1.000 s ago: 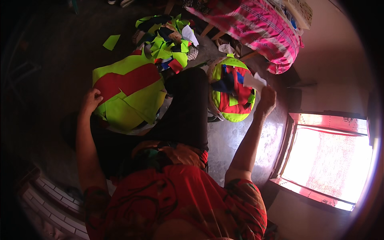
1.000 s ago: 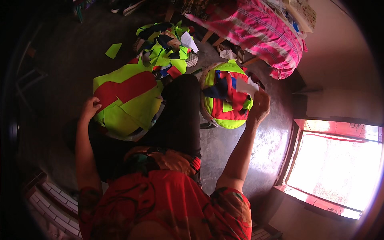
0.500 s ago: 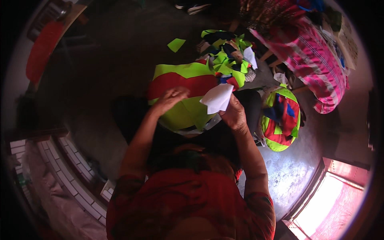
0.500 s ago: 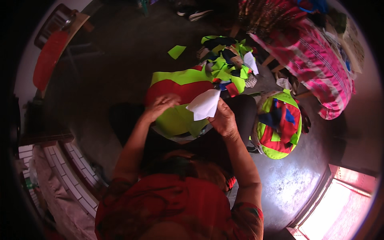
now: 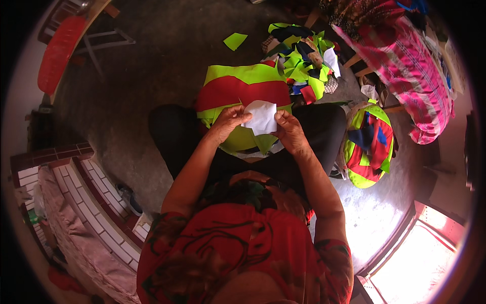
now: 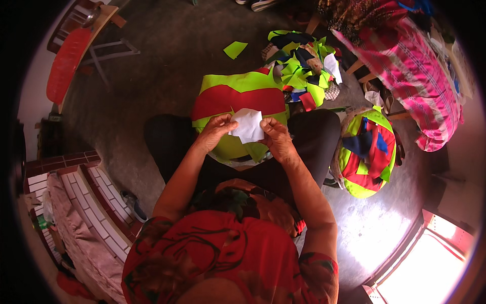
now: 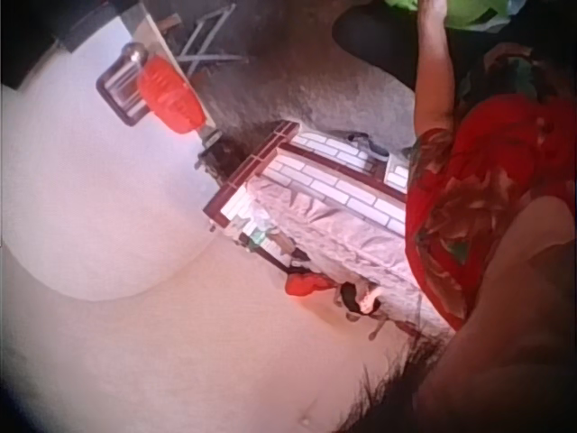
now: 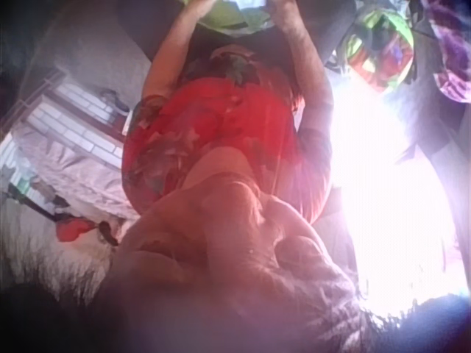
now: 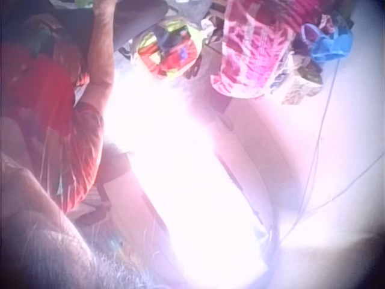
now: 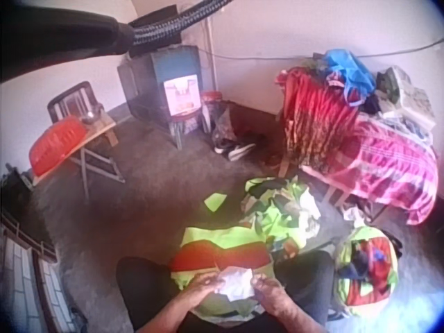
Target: The person sits on the floor and assembles a colorful fabric item by hand, layering and arranging red, green, blue, and white fabric pieces. The person repeatedly picks up, aligns, and places fabric pieces onto a base item, adjusting their positions throughout the process.
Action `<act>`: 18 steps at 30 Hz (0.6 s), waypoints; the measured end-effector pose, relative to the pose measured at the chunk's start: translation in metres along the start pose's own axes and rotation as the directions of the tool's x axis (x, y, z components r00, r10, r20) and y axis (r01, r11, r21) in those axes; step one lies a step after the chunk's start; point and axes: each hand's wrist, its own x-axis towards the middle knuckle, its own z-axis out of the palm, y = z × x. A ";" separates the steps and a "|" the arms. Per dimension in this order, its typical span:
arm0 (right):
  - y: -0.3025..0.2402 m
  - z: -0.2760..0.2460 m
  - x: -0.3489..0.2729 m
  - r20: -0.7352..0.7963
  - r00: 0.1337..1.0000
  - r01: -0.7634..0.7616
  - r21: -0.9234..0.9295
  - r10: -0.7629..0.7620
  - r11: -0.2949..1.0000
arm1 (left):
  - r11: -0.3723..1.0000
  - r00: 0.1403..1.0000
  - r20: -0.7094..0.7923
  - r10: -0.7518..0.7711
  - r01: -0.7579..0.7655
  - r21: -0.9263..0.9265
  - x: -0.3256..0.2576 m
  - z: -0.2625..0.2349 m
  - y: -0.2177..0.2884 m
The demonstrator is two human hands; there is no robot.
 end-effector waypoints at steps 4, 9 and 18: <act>-0.001 0.013 -0.003 -0.106 0.994 0.007 -0.172 -0.026 0.985 | 0.997 0.996 -0.040 0.076 -0.076 0.002 0.003 -0.014 -0.013; -0.007 0.016 -0.003 -0.182 0.982 -0.004 -0.270 -0.047 0.963 | 0.956 0.999 -0.025 0.028 -0.034 -0.290 0.001 -0.015 -0.003; 0.011 0.001 0.004 0.102 0.973 -0.182 -0.212 0.207 0.960 | 0.792 0.983 0.135 0.126 -0.018 -0.610 0.000 -0.005 0.010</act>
